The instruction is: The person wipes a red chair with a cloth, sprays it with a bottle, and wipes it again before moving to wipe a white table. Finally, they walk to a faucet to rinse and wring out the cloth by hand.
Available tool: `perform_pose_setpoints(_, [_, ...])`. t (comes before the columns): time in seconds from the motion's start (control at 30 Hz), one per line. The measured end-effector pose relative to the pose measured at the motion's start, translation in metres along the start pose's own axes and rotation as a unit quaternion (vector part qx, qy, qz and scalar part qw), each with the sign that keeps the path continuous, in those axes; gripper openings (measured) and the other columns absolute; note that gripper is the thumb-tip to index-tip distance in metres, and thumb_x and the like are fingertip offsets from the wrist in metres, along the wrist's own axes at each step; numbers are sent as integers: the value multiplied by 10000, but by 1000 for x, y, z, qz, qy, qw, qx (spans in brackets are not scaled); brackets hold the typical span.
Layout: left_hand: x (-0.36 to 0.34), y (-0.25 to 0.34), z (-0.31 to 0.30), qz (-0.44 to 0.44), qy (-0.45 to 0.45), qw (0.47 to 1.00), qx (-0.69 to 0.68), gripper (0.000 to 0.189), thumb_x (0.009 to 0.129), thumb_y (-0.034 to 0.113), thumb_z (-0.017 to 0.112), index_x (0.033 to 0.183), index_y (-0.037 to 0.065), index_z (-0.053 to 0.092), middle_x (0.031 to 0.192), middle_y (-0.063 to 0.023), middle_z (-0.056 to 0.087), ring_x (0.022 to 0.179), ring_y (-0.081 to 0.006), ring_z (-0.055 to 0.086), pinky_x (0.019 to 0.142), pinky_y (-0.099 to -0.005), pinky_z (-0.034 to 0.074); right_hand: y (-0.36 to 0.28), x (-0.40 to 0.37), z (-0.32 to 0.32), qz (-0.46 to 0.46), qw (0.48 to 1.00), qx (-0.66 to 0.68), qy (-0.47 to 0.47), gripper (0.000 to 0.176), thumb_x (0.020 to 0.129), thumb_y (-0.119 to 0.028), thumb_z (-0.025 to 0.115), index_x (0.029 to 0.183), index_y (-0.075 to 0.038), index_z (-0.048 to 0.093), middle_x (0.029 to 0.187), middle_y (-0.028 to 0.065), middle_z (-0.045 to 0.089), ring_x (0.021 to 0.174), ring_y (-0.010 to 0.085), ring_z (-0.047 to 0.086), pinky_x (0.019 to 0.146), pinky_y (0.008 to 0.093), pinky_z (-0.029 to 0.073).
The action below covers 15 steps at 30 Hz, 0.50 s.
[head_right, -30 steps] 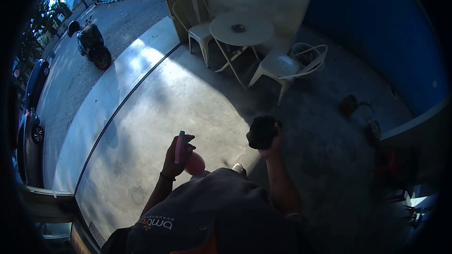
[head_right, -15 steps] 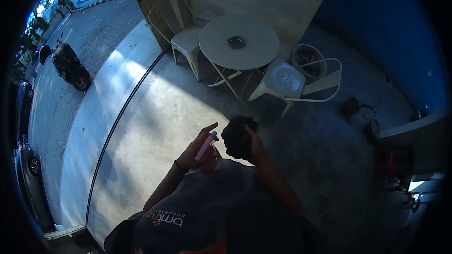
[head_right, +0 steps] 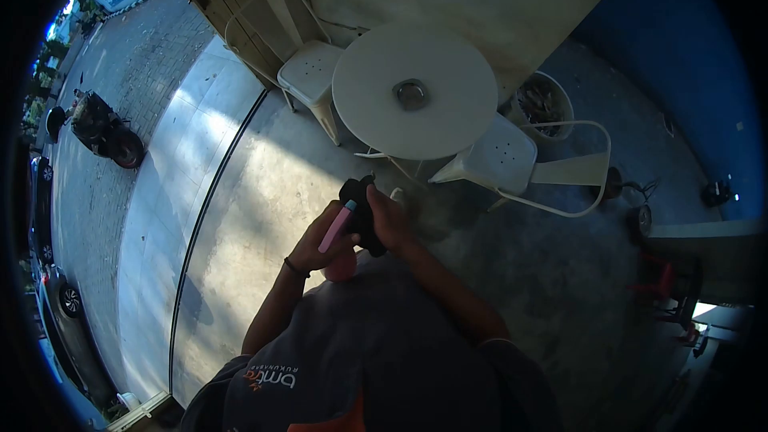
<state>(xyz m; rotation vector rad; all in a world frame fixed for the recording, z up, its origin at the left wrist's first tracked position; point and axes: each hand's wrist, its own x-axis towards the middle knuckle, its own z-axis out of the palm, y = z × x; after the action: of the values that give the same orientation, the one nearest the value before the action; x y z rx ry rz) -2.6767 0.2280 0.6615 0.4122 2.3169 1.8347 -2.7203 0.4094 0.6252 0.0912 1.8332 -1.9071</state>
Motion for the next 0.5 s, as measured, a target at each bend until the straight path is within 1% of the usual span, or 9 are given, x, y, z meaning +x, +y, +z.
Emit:
perform_pose_setpoints(0.03, [13,-3,-4,6,32,999,13,396,832,210,784,1118,38,571,1046,-104,553,953,-251,608,811,-364,501,7,26,-8,14,1000,25,-3,644,1005,-625,361,1156,-41,587,1018,99,635,916,169,622,823,351,519])
perform_pose_setpoints(0.1, [37,3,-17,-28,49,998,41,378,820,171,783,1105,37,573,1029,-94,554,895,-233,615,763,-349,506,18,81,-23,43,996,80,-7,618,1003,-619,378,1108,-41,569,996,94,612,925,184,615,842,384,519])
perform_pose_setpoints(0.13, [53,7,-25,-42,60,996,56,370,814,151,782,1098,37,575,1020,-90,554,866,-224,618,739,-342,508,-1,104,-34,112,979,172,-8,452,1026,-534,414,999,-100,535,954,44,576,918,165,582,792,356,483])
perform_pose_setpoints(0.17, [69,10,-30,-58,82,994,51,366,810,144,779,1095,37,576,1015,-88,553,847,-219,615,722,-340,506,13,142,-54,137,975,169,41,447,1009,-537,458,1046,-96,525,992,61,584,929,188,598,797,378,481])
perform_pose_setpoints(0.23, [90,15,-38,-99,124,987,37,360,800,130,771,1089,36,579,1003,-86,550,810,-208,610,689,-336,502,39,208,-96,152,965,140,160,417,984,-481,541,1111,-83,551,973,56,583,840,171,613,715,329,489])
perform_pose_setpoints(0.27, [100,21,-49,-152,103,980,78,377,791,44,702,1143,29,569,1065,-71,537,975,-188,592,830,-332,502,53,240,-118,149,955,121,226,412,974,-456,570,1119,-70,568,940,50,584,790,169,619,672,309,491])
perform_pose_setpoints(0.33, [110,13,-58,-164,139,974,65,392,806,79,709,1165,35,559,1034,-58,574,917,-162,605,778,-306,527,117,314,-170,141,955,80,247,382,951,-399,620,1085,-41,612,877,53,621,732,172,649,580,272,485])
perform_pose_setpoints(0.43, [126,6,-65,-194,175,964,49,390,821,92,705,1174,37,549,1006,-59,603,849,-140,611,720,-288,539,116,358,-201,217,944,96,230,345,938,-368,646,1001,-29,634,839,74,663,725,180,684,548,266,495])
perform_pose_setpoints(0.5, [143,7,-70,-208,180,961,42,387,817,107,716,1162,34,555,1006,-58,581,837,-145,603,714,-293,527,110,375,-204,250,935,106,229,310,936,-337,652,999,-34,633,854,89,682,740,183,699,555,266,506])
